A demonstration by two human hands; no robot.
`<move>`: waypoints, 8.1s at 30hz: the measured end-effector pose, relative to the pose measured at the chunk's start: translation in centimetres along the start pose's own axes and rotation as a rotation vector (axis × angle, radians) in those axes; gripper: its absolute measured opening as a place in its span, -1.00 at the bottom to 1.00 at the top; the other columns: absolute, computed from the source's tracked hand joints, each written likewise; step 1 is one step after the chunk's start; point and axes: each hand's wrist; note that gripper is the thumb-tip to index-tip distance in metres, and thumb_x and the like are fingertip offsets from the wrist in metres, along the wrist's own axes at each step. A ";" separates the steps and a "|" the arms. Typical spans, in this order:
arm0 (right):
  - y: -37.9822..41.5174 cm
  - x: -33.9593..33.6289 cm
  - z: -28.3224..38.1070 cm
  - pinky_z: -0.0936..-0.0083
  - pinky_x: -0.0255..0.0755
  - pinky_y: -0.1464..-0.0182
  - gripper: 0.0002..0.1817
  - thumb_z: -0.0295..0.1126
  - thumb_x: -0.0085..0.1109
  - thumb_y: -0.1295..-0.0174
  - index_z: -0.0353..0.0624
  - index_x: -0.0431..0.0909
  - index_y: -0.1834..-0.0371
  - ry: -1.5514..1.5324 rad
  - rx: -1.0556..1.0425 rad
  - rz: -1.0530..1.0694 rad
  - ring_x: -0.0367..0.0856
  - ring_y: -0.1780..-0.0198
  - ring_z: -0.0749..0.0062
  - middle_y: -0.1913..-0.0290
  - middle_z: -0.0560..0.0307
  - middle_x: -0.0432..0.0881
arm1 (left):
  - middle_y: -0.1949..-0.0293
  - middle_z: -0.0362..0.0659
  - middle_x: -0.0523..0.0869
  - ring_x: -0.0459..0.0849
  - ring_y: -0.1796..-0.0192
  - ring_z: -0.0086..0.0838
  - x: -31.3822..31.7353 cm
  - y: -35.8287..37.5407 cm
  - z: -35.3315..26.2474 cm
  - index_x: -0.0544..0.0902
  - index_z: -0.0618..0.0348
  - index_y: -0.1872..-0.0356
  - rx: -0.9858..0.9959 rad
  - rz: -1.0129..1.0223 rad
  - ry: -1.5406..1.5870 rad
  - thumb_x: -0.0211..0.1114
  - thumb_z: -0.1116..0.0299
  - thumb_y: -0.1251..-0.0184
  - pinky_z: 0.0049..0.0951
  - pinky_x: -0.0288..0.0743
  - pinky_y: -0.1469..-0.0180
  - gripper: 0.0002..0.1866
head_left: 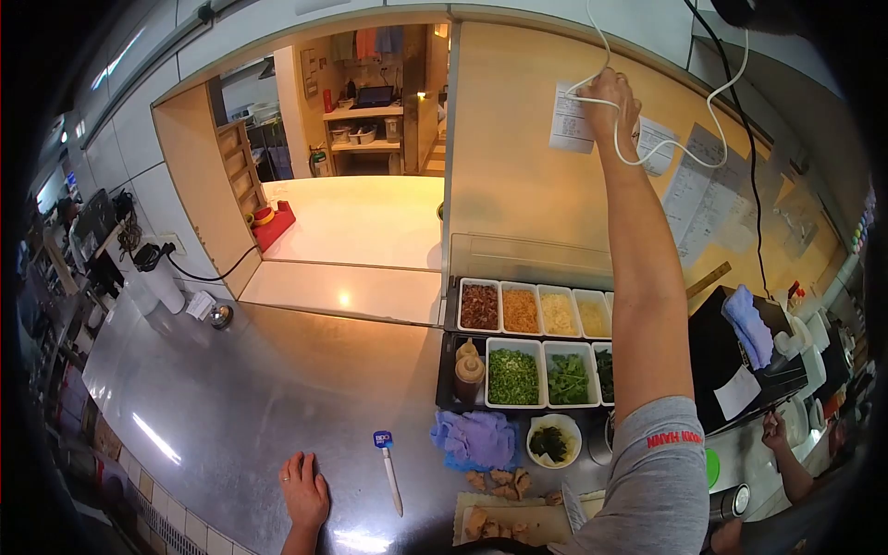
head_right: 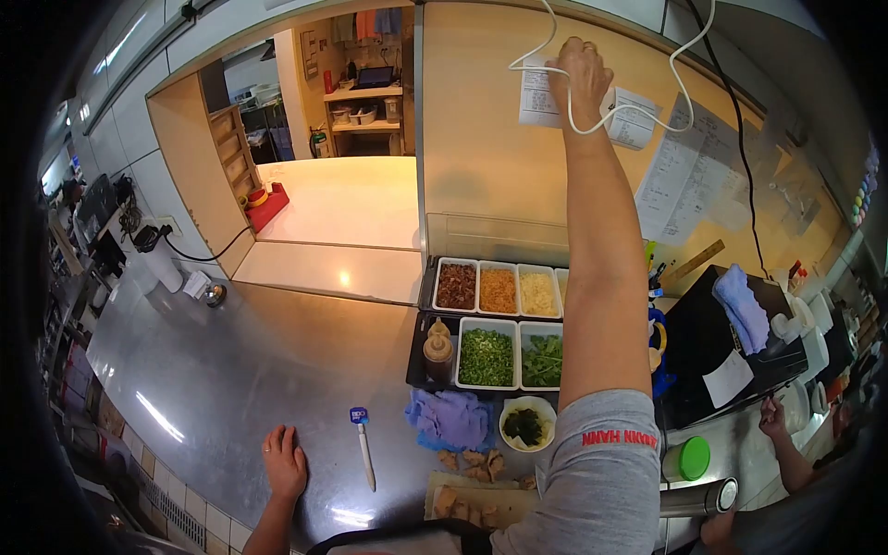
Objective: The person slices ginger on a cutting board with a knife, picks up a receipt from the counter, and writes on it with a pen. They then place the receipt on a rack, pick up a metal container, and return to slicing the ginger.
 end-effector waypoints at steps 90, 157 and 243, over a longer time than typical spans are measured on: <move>42.8 -21.8 -31.6 0.16 0.48 -0.02 -0.84 -0.43 0.14 -0.12 -0.30 0.58 0.30 0.121 0.759 0.755 0.64 0.05 -0.09 0.15 -0.29 0.65 | 0.26 -0.26 0.69 0.56 0.25 -0.66 -7.7 4.0 -20.5 0.62 0.31 0.04 -0.172 0.176 1.276 0.14 0.46 -0.36 -0.61 0.41 0.17 -0.77; 2.0 -0.7 -9.7 0.09 0.44 0.06 -0.23 -0.45 0.10 -0.16 0.26 0.09 -0.47 -0.072 -0.085 0.174 0.65 0.22 -0.02 0.32 -0.15 0.65 | -0.14 0.13 0.43 0.35 -0.21 0.06 1.1 8.1 -8.9 0.46 0.30 -0.10 -0.087 -0.084 0.012 0.29 0.41 -0.07 -0.01 0.19 -0.27 -0.50; 44.4 -15.8 -36.0 0.17 0.43 0.08 -0.65 -0.15 0.20 -0.17 -0.17 0.63 0.11 -0.381 1.219 0.846 0.54 0.00 0.26 0.09 -0.01 0.63 | 0.35 -0.28 0.66 0.53 0.29 -0.68 -5.9 3.0 -24.1 0.63 0.30 0.21 -0.053 0.309 1.200 0.29 0.45 -0.33 -0.60 0.41 0.20 -0.88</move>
Point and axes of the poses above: each hand's wrist, its own y-axis away from the middle knuckle, its own x-axis out of the palm, z = x × y
